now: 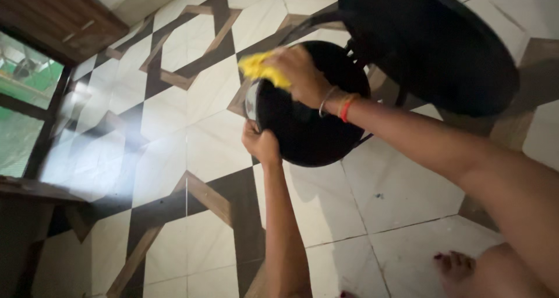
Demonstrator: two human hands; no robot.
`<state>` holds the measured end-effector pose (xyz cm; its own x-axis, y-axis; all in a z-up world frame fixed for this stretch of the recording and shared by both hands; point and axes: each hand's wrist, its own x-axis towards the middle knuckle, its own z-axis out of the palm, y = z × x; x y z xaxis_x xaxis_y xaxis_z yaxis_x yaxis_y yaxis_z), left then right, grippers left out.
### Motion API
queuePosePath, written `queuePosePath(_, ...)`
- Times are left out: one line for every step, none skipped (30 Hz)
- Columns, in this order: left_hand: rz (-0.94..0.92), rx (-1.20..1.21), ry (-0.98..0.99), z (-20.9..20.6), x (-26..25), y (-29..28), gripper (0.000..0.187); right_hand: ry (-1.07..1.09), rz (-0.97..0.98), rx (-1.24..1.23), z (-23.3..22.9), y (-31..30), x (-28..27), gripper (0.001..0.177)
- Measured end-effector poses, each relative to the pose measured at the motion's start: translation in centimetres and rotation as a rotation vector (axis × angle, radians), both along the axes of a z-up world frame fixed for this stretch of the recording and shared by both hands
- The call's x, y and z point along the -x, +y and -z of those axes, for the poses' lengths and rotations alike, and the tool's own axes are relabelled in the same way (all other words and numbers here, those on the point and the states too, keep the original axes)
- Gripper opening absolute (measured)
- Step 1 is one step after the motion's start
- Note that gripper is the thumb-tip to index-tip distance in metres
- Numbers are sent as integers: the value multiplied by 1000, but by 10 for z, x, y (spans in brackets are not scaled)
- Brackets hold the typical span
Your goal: The person uses a yellow cloth to wipe the interior and exterior of a black pedal-operated trash bin. They clean the inside walls and bottom, then rotate the bin to wipe the outside surfaces and lid.
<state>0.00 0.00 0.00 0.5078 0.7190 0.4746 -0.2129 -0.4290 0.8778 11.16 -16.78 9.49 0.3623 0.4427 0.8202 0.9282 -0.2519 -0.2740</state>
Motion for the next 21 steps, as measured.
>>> queuePosePath(-13, -24, 28, -9, 3, -3, 36, 105, 28, -156, 12, 10, 7, 43)
queuePosePath(-26, -47, 55, -18, 6, -6, 38, 210, 58, -311, 22, 21, 13, 40)
queuePosePath(-35, -69, 82, -26, 7, -11, 40, 313, 92, -464, 30, 30, 15, 38)
queuePosePath(-31, -49, 74, -32, 6, -15, 42, 505, 19, -643, 34, 43, 15, 36)
queuePosePath(-23, -28, 65, -38, 4, -20, 44, 697, -53, -819, 36, 56, 14, 35)
queuePosePath(-16, -7, 57, -42, 3, -23, 46, 890, -127, -993, 38, 63, 12, 33)
queuePosePath(25, 36, 15, -44, 2, -27, 46, 929, -140, -1041, 40, 62, 8, 33)
queuePosePath(67, 78, -28, -46, 1, -29, 45, 968, -152, -1090, 40, 59, 3, 32)
queuePosePath(106, 119, -73, -48, 0, -29, 44, 1006, -167, -1139, 37, 58, -2, 32)
queuePosePath(92, 113, -67, -49, -1, -28, 47, 991, -160, -1167, 34, 55, -7, 32)
queuePosePath(77, 107, -61, -49, -1, -25, 50, 977, -153, -1194, 30, 49, -14, 33)
queuePosePath(61, 102, -55, -49, -1, -22, 52, 963, -146, -1221, 27, 43, -17, 33)
queuePosePath(56, 120, -54, -49, -1, -18, 52, 1032, -148, -1252, 26, 37, -18, 34)
queuePosePath(51, 137, -54, -48, -1, -14, 51, 1101, -151, -1284, 24, 31, -20, 34)
queuePosePath(46, 154, -54, -48, -3, -11, 50, 1169, -153, -1314, 21, 25, -21, 34)
queuePosePath(69, 172, -76, -48, -4, -8, 50, 1065, -173, -1270, 20, 20, -21, 34)
queuePosePath(93, 187, -100, -47, -6, -5, 49, 959, -194, -1226, 19, 15, -22, 33)
queuePosePath(116, 203, -123, -47, -8, -3, 48, 854, -213, -1180, 18, 13, -21, 32)
queuePosePath(72, 183, -83, -47, -10, -1, 50, 816, -262, -1174, 18, 14, -21, 34)
queuePosePath(28, 164, -44, -47, -13, 0, 52, 777, -310, -1166, 19, 15, -21, 38)
queuePosePath(-14, 145, -2, -46, -15, 1, 53, 740, -356, -1159, 22, 19, -19, 41)
